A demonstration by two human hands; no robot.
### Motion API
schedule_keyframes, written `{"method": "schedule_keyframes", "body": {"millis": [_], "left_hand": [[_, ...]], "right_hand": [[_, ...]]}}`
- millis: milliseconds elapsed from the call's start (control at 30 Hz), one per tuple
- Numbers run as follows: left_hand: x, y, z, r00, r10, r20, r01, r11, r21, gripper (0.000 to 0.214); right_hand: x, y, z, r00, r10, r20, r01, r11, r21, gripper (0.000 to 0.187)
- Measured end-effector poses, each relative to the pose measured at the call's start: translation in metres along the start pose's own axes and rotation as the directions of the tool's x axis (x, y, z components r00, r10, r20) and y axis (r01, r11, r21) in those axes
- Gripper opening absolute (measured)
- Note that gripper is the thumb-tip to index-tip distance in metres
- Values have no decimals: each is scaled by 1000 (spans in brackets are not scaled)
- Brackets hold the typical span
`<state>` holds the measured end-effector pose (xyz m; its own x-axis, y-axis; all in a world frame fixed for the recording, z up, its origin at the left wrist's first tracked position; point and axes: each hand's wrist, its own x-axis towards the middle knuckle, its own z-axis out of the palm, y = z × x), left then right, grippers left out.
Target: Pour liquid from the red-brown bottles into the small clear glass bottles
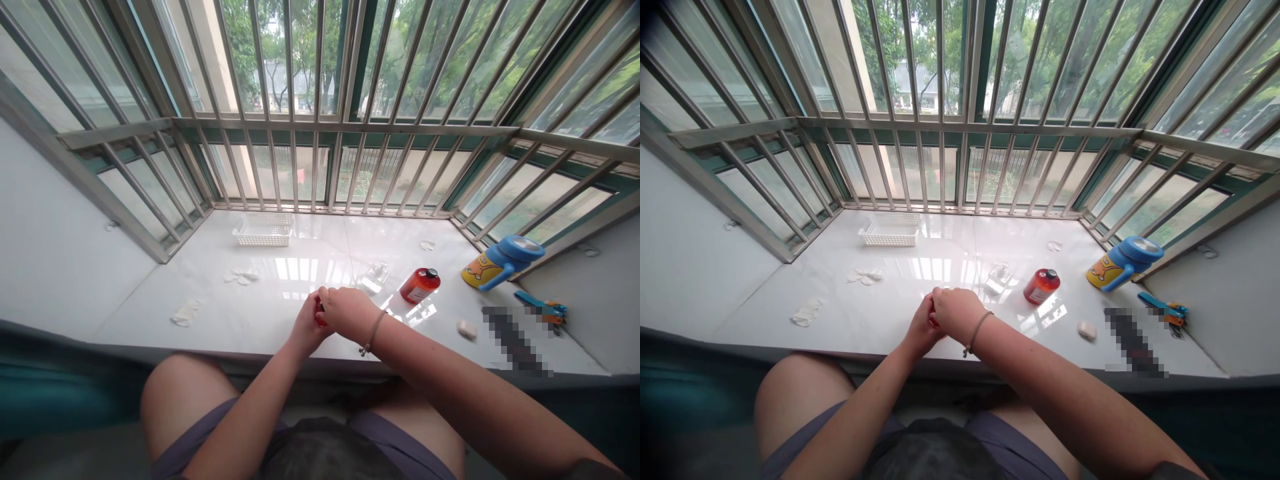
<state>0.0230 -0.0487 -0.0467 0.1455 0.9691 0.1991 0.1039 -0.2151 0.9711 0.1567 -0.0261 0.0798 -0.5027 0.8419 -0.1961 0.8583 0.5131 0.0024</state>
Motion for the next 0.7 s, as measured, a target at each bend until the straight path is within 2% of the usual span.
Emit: {"method": "schedule_keyframes", "body": {"millis": [167, 300, 367, 433, 467, 600, 700], "left_hand": [[1, -5, 0, 999, 31, -16, -30, 999, 25, 76], [1, -6, 0, 1000, -3, -15, 4, 998, 56, 61], [1, -5, 0, 1000, 13, -7, -12, 999, 47, 66], [1, -6, 0, 1000, 19, 0, -19, 999, 29, 74], [1, -7, -1, 1000, 15, 3, -15, 1000, 27, 75], [1, -11, -2, 1000, 25, 8, -25, 998, 59, 75], [1, -13, -2, 1000, 26, 4, -27, 998, 55, 82]], "right_hand": [[-8, 1, -3, 1000, 9, 9, -9, 1000, -24, 27], [-7, 1, -7, 1000, -23, -16, 22, 999, -25, 25], [-6, 1, -9, 1000, 5, 4, -5, 1000, -26, 23], [-7, 1, -11, 999, 47, 13, -47, 999, -23, 33], [-7, 2, -11, 999, 32, 2, -32, 999, -20, 36], [-10, 5, -11, 997, -70, -24, 68, 997, -42, 21], [-12, 5, -8, 1000, 11, -23, -12, 998, -59, 28]]}}
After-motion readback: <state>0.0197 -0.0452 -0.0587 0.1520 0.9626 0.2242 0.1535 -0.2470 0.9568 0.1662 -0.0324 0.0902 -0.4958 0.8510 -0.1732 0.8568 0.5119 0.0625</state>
